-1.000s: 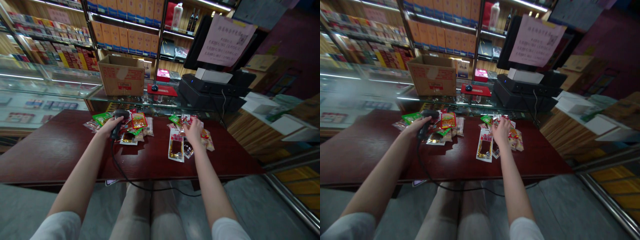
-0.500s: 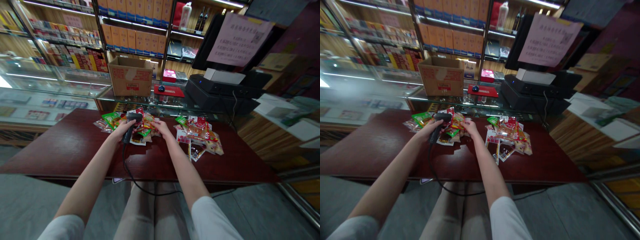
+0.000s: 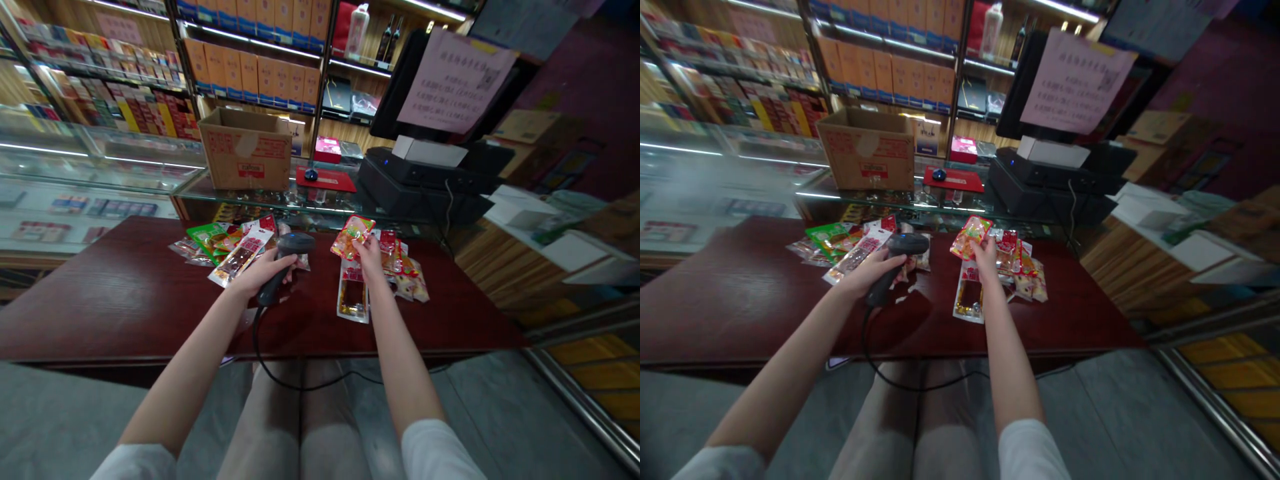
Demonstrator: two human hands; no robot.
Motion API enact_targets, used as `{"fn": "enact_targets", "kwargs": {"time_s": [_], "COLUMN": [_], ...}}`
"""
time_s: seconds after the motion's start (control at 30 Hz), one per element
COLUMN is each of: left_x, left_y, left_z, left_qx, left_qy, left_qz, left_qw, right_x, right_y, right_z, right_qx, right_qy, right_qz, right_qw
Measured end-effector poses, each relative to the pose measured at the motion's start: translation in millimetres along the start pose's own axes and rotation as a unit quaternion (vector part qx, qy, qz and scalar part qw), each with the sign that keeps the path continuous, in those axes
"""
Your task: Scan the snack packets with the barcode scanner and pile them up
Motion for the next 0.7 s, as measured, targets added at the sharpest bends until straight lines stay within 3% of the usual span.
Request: {"fn": "enact_targets", "kwargs": {"time_s": [0.17, 0.43, 0.57, 0.7], "left_x": [11, 11, 10, 7], "left_y": [-24, -22, -25, -16], "left_z": [31.2, 60.7, 62.1, 45.4], "left_qx": [0.011, 0.029, 0.018, -0.002], "left_qy": [-0.038, -0.037, -0.035, -0.003], "left_qz": [-0.023, -0.016, -0.013, 0.012], "left_qw": [0.999, 0.999, 0.999, 1.0], "right_x": [-11, -31, -31, -23], "right_y": [1, -1, -2, -9], "right_z": [-24, -24, -23, -32], "right_qx": [0.014, 0.03, 0.003, -0.084], "right_qy": [0.012, -0.029, -0.031, 0.002], "right_qz": [-0.018, 0.006, -0.028, -0.1], "right_qw": [1.0, 0.999, 0.999, 0.991]}}
Point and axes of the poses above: each hand's wrist, its own x-axis towards the middle knuckle, its own z-axis out of the palm, y = z × x, the point moved 6 cm from there along x, towards the middle knuckle, and after that the axes turned 9 degrees about -x, right-handed, at the moved point
